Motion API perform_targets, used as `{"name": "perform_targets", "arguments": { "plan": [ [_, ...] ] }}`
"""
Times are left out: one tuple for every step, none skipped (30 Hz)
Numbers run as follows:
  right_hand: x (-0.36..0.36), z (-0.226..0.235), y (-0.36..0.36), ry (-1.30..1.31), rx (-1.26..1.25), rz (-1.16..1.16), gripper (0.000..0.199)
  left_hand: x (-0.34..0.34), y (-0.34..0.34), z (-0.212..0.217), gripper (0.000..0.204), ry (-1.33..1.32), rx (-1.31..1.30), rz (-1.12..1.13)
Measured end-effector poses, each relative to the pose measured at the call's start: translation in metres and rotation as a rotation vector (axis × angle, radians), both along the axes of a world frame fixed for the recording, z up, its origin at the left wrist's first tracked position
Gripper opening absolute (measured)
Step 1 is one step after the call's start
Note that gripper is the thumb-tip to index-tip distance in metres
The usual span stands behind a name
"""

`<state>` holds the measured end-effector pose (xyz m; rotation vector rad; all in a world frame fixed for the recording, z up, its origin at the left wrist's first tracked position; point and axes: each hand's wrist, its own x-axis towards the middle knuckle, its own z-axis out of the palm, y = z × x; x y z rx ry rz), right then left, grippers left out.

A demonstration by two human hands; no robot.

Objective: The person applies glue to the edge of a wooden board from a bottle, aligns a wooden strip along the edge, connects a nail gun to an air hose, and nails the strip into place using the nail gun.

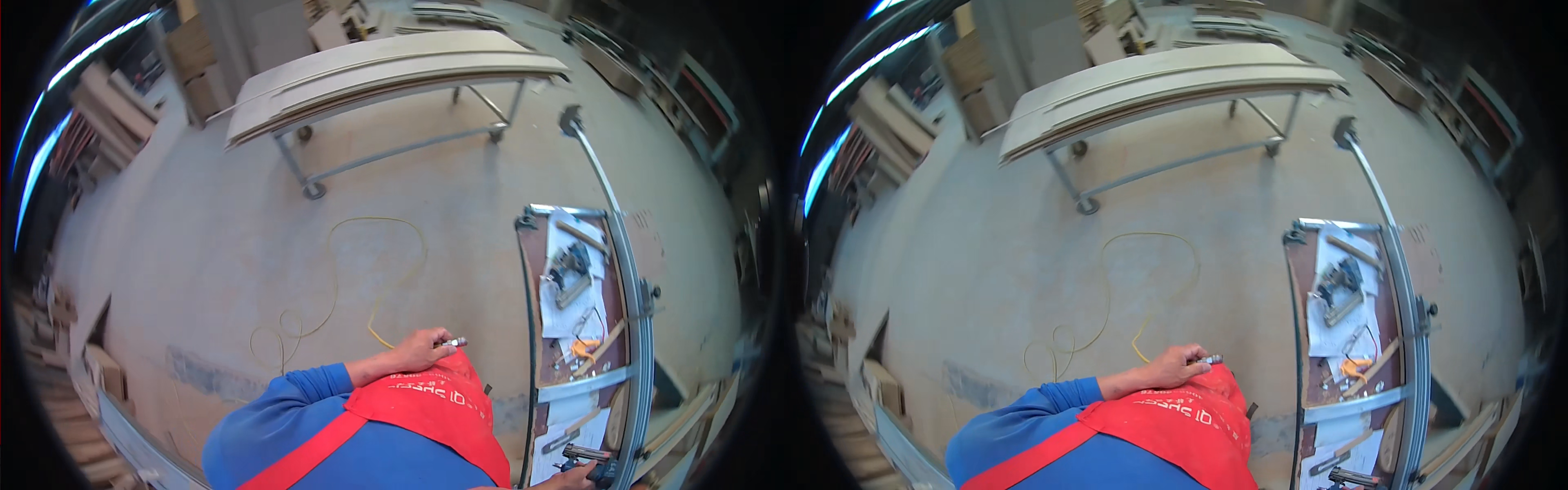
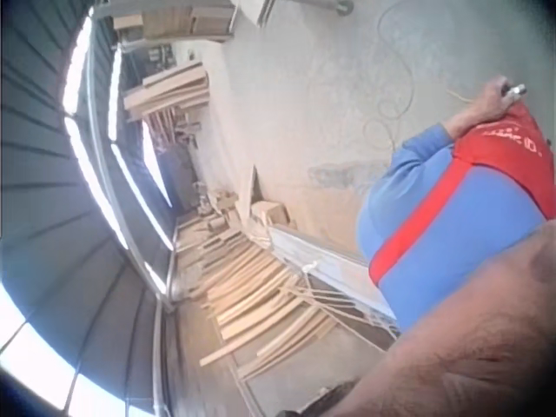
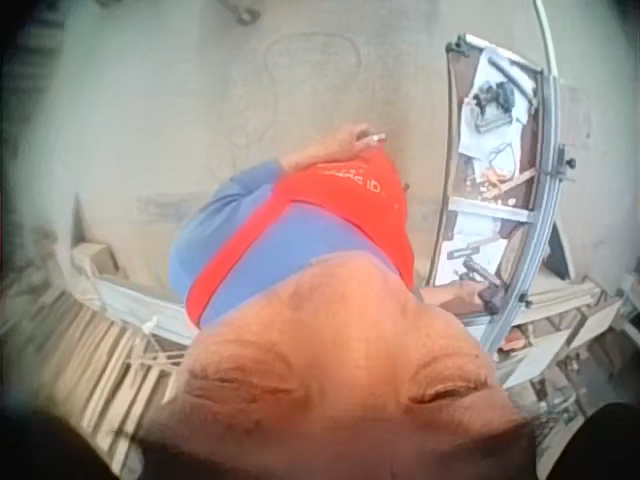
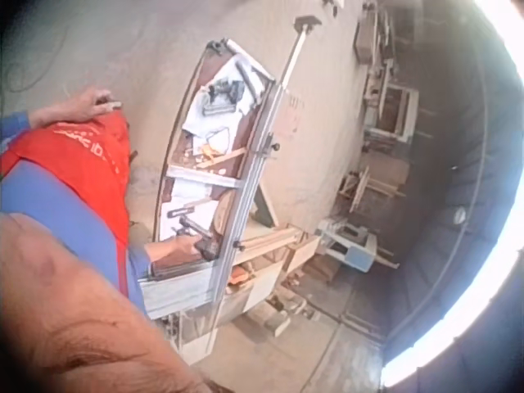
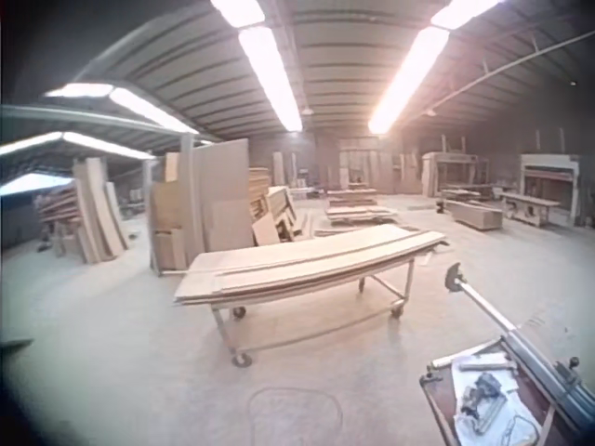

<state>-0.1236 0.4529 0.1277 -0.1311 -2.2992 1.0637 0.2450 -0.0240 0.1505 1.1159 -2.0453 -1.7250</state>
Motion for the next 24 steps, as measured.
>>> {"name": "perform_targets", "arguments": {
  "plan": [
    [0.008,0.014,-0.046,-0.019,-0.165,0.085,0.037,0.017,0.006,-0.003,0.03,0.03,0.013,0.033],
    [0.017,0.026,-0.09,-0.038,-0.333,0.157,0.034,0.033,0.012,-0.005,0.029,0.062,0.028,0.058],
    [0.034,0.032,-0.128,-0.101,-0.654,0.261,0.029,0.051,0.017,-0.006,0.029,0.069,0.064,0.067],
    [0.054,0.038,-0.158,-0.173,-0.961,0.356,0.024,0.071,0.021,-0.005,0.029,0.103,0.066,0.094],
    [0.071,0.047,-0.183,-0.222,-1.248,0.409,0.019,0.092,0.024,-0.005,0.028,0.12,0.088,0.124],
    [0.094,0.049,-0.209,-0.343,-1.281,0.489,0.02,0.111,0.028,-0.003,0.028,0.139,0.123,0.148],
    [0.111,0.054,-0.236,-0.591,-1.239,0.419,0.02,0.128,0.037,-0.001,0.027,0.127,0.176,0.151],
    [0.128,0.06,-0.263,-0.784,-1.201,0.541,0.02,0.145,0.046,0.002,0.026,0.208,0.242,0.224],
    [0.152,0.063,-0.288,-1.075,-1.627,0.866,0.023,0.163,0.053,0.005,0.025,0.241,0.333,0.283],
    [0.178,0.066,-0.317,-1.133,-1.532,0.878,0.024,0.181,0.061,0.01,0.026,0.245,0.302,0.324],
    [0.205,0.071,-0.34,-1.388,-1.596,0.97,0.023,0.197,0.072,0.015,0.026,0.277,0.284,0.357],
    [0.236,0.076,-0.364,-1.571,-1.659,1.087,0.024,0.214,0.082,0.021,0.027,0.281,0.333,0.398],
    [0.27,0.08,-0.383,-1.513,-1.475,1.108,0.025,0.226,0.092,0.027,0.028,0.339,0.36,0.443],
    [0.302,0.085,-0.402,-1.503,-1.358,1.131,0.025,0.235,0.102,0.034,0.028,0.343,0.375,0.462],
    [0.332,0.093,-0.418,-1.514,-1.311,1.218,0.026,0.246,0.11,0.041,0.029,0.344,0.376,0.493],
    [0.359,0.101,-0.429,-1.523,-1.259,1.176,0.026,0.257,0.117,0.046,0.03,0.342,0.373,0.528],
    [0.383,0.108,-0.439,-1.555,-1.21,1.263,0.025,0.266,0.123,0.05,0.031,0.349,0.37,0.568],
    [0.404,0.113,-0.446,-1.589,-1.178,1.407,0.024,0.273,0.129,0.053,0.031,0.34,0.364,0.6],
    [0.423,0.117,-0.451,-1.617,-1.135,1.372,0.024,0.278,0.135,0.055,0.032,0.349,0.343,0.644],
    [0.439,0.118,-0.455,-1.645,-1.105,1.422,0.023,0.282,0.14,0.055,0.033,0.358,0.322,0.689],
    [0.451,0.118,-0.458,-1.673,-1.072,1.472,0.024,0.285,0.145,0.055,0.033,0.368,0.303,0.734],
    [0.462,0.117,-0.46,-1.693,-1.037,1.505,0.024,0.288,0.149,0.055,0.033,0.375,0.304,0.77],
    [0.471,0.116,-0.461,-1.728,-1.006,1.539,0.024,0.289,0.152,0.055,0.033,0.348,0.297,0.797],
    [0.479,0.114,-0.462,-1.736,-0.958,1.57,0.025,0.291,0.154,0.053,0.033,0.321,0.29,0.824]
  ]
}}
